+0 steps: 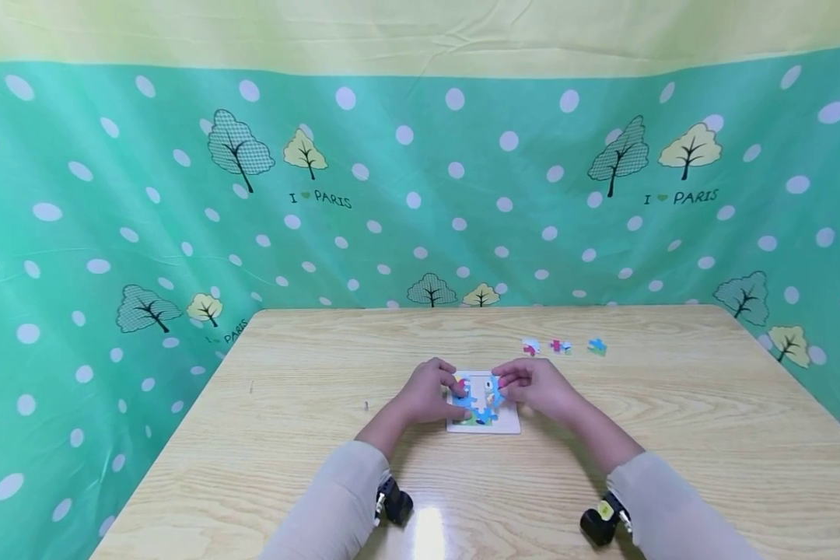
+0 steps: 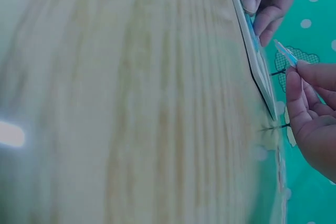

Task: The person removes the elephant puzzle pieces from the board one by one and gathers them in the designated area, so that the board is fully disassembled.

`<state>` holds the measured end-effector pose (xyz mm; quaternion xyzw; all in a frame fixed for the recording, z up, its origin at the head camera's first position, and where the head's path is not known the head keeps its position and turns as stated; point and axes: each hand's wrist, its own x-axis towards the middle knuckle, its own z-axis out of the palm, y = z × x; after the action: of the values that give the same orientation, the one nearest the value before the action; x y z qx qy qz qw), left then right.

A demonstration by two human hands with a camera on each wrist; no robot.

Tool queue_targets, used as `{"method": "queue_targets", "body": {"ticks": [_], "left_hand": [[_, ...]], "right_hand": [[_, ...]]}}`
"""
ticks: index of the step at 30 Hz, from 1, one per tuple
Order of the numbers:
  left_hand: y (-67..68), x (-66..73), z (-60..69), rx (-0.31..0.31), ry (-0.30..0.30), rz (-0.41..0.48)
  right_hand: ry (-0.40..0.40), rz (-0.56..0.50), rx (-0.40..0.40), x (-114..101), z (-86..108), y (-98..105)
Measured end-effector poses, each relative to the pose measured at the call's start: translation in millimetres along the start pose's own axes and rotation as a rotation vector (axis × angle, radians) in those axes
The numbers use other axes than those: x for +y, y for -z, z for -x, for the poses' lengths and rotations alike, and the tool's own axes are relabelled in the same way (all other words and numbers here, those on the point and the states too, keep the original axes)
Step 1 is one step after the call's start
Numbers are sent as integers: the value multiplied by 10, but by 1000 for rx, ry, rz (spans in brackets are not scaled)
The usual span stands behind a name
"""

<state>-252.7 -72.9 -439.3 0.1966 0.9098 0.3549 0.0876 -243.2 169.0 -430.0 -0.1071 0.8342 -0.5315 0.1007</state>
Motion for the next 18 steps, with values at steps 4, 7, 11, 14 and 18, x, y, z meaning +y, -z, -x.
{"method": "queue_targets", "body": {"ticks": [4,7,11,14,18], "left_hand": [[-1,16,4,0,4,0],[-3,21,6,3,14,3],[-3,27,13,4,21,3],[-2,33,17,3,22,2],[-6,29,14,5,21,-1]], "right_hand": [[3,23,28,4,33,57],[11,13,36,2,53,103],[9,4,53,9,79,169],[5,-10,64,22,93,213],[-4,-31,81,36,113,264]]}}
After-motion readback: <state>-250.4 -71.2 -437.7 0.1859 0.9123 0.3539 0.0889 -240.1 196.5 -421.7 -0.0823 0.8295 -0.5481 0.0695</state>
